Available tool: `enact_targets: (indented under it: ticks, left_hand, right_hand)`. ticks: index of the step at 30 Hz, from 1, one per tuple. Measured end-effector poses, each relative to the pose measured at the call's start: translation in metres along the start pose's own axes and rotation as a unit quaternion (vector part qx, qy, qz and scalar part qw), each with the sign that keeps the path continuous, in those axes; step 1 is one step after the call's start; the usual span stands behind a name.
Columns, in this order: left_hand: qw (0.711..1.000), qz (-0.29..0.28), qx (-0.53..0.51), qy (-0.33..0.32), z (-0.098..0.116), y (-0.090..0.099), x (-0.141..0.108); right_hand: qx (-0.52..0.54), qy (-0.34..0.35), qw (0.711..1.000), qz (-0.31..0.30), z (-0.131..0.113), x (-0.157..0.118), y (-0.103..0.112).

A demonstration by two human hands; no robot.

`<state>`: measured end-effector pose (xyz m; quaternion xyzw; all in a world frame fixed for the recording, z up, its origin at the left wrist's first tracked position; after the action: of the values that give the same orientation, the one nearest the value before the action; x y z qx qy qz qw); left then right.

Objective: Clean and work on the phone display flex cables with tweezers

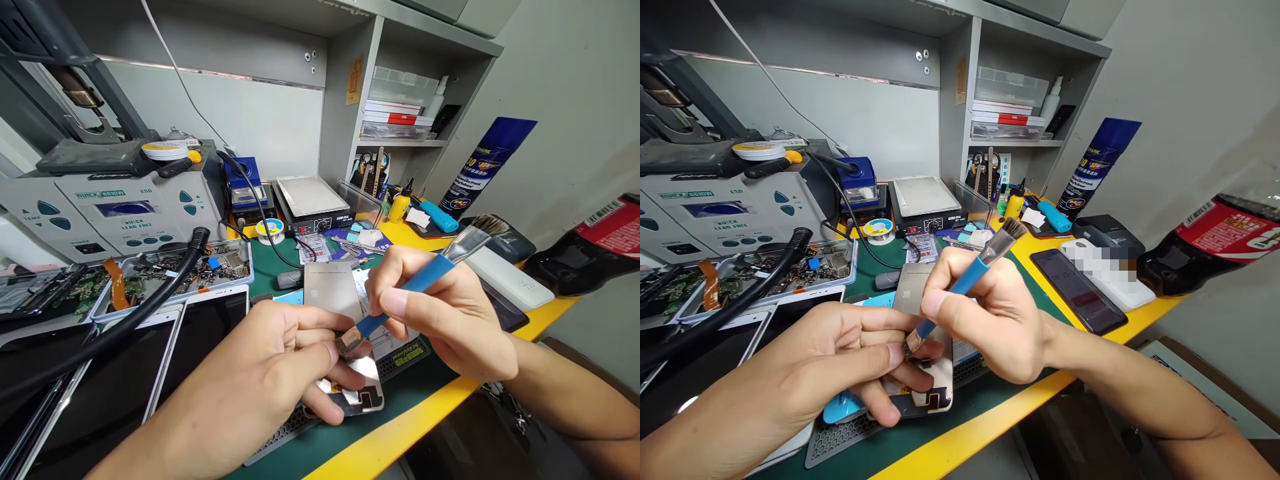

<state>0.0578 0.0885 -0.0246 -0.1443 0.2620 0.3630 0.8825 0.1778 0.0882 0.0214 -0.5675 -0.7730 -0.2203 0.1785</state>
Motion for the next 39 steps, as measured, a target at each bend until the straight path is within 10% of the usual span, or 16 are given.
enact_targets:
  ticks: [39]
  left_hand:
    - [1.000, -0.014, -0.009, 0.010, -0.0001, -0.0032, 0.0004]
  right_hand:
    - [-0.001, 0.016, 1.000, 0.013, -0.0028, 0.0009, 0.0025]
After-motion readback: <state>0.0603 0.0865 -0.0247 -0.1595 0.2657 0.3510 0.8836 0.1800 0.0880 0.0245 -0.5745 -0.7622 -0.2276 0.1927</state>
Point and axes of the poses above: each hand's wrist, its own x-axis towards the middle knuckle, its own y-axis out of the back of the hand, z = x × y, the point moved 8 cm from there along x, towards the middle knuckle, and after that the axes turned 14 degrees about y, right-handed, at the moved point
